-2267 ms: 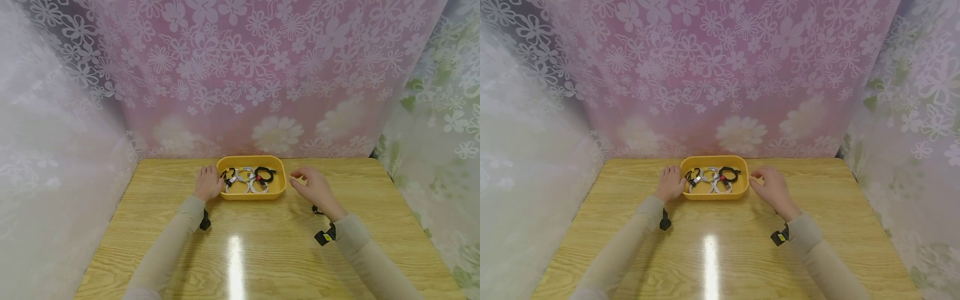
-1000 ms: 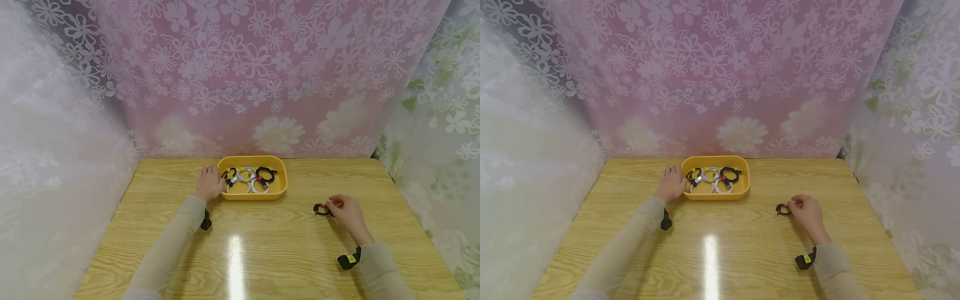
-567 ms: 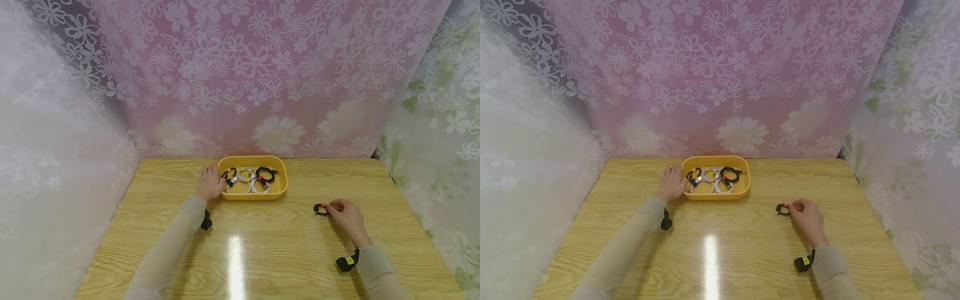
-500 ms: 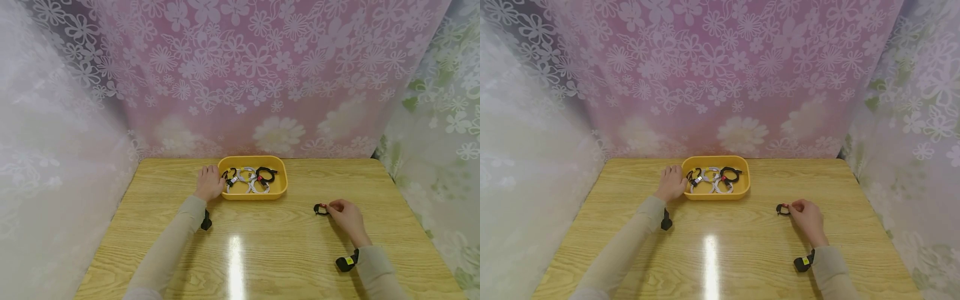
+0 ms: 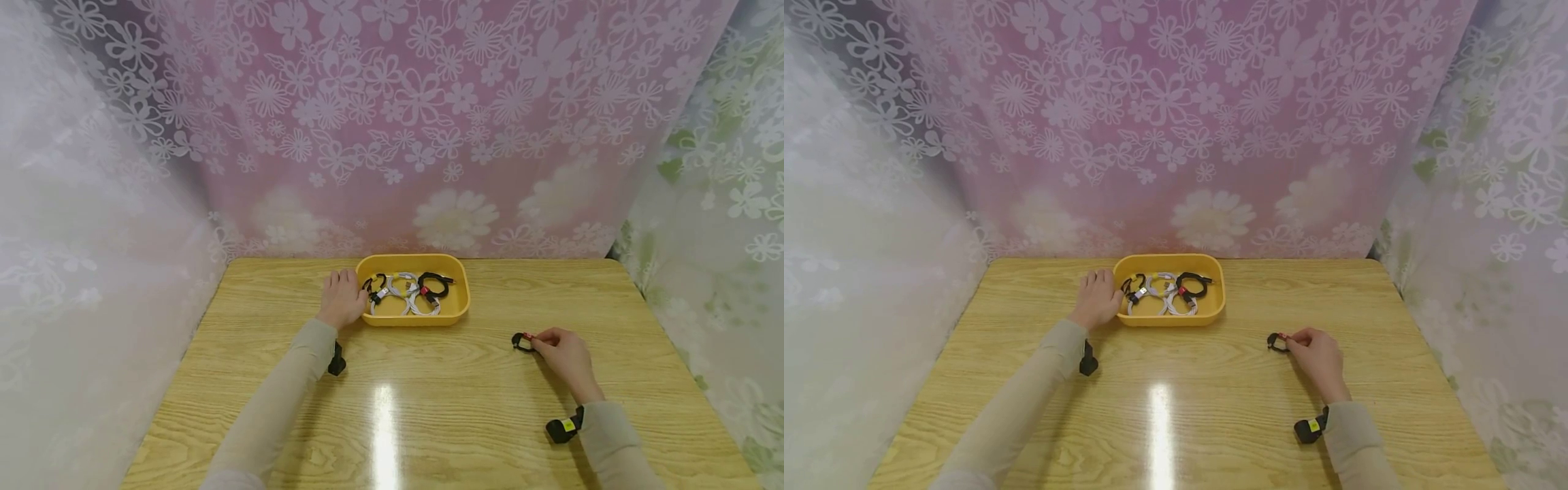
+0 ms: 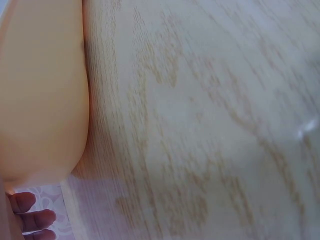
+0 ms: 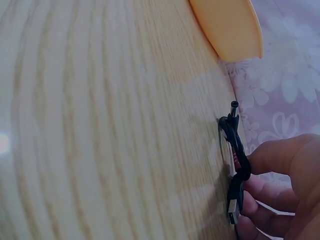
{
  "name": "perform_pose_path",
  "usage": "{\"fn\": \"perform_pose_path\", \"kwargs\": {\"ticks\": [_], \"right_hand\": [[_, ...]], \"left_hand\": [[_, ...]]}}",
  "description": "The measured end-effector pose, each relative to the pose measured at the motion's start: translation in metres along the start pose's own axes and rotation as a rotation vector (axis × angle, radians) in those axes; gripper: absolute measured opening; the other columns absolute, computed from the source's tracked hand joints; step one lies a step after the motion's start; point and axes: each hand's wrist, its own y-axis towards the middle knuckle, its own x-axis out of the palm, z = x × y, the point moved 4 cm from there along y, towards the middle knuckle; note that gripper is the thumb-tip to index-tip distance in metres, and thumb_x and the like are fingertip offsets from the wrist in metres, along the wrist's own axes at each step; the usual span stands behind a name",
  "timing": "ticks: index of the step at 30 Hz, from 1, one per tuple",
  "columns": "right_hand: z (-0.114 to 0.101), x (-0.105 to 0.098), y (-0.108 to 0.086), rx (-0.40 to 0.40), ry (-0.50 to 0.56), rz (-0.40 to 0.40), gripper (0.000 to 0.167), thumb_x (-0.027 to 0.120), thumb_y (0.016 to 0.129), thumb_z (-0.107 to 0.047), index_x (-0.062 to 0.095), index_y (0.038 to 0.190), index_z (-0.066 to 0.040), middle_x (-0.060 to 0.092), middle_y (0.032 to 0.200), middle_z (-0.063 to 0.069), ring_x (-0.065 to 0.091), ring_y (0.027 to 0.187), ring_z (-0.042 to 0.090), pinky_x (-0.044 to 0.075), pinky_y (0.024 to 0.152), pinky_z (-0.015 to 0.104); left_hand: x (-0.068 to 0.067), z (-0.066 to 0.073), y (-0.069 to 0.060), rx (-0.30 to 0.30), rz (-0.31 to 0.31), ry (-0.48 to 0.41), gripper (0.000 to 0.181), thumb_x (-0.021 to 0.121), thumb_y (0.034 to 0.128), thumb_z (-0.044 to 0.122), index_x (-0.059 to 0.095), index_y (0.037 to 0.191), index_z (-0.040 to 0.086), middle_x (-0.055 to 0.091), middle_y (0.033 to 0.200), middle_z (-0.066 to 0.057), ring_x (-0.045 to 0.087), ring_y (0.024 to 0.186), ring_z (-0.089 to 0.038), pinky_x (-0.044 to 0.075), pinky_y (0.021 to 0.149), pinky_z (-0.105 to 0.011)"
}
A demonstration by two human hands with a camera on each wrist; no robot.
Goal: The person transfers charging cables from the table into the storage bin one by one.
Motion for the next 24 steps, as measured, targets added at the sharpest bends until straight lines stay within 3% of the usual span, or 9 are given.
{"fn": "perform_pose_path", "kwargs": {"ticks": [13,24], "right_hand": [[-0.0024,-0.0013,-0.0010,0.041,0.053,-0.017,0.029,0.067,0.092,-0.025,0.072,0.097,0.004,0.069,0.088,0.014,0.057,0.074,0.022,0.043,0.062,0.033],[-0.0079,-0.0020,-0.0032,0.047,0.093,-0.007,0.028,0.068,0.091,-0.023,0.073,0.097,0.004,0.070,0.088,0.013,0.057,0.072,0.019,0.045,0.062,0.031]], "left_hand": [[-0.0025,0.0010,-0.0001,0.002,-0.011,0.003,0.021,0.041,0.1011,0.023,0.046,0.104,0.002,0.048,0.105,-0.019,0.041,0.102,-0.038,0.030,0.092,-0.048],[-0.0054,0.0035,-0.0012,0.014,0.015,0.015,0.019,0.044,0.0998,0.021,0.046,0.100,0.002,0.048,0.100,-0.018,0.040,0.095,-0.036,0.030,0.087,-0.047]]}}
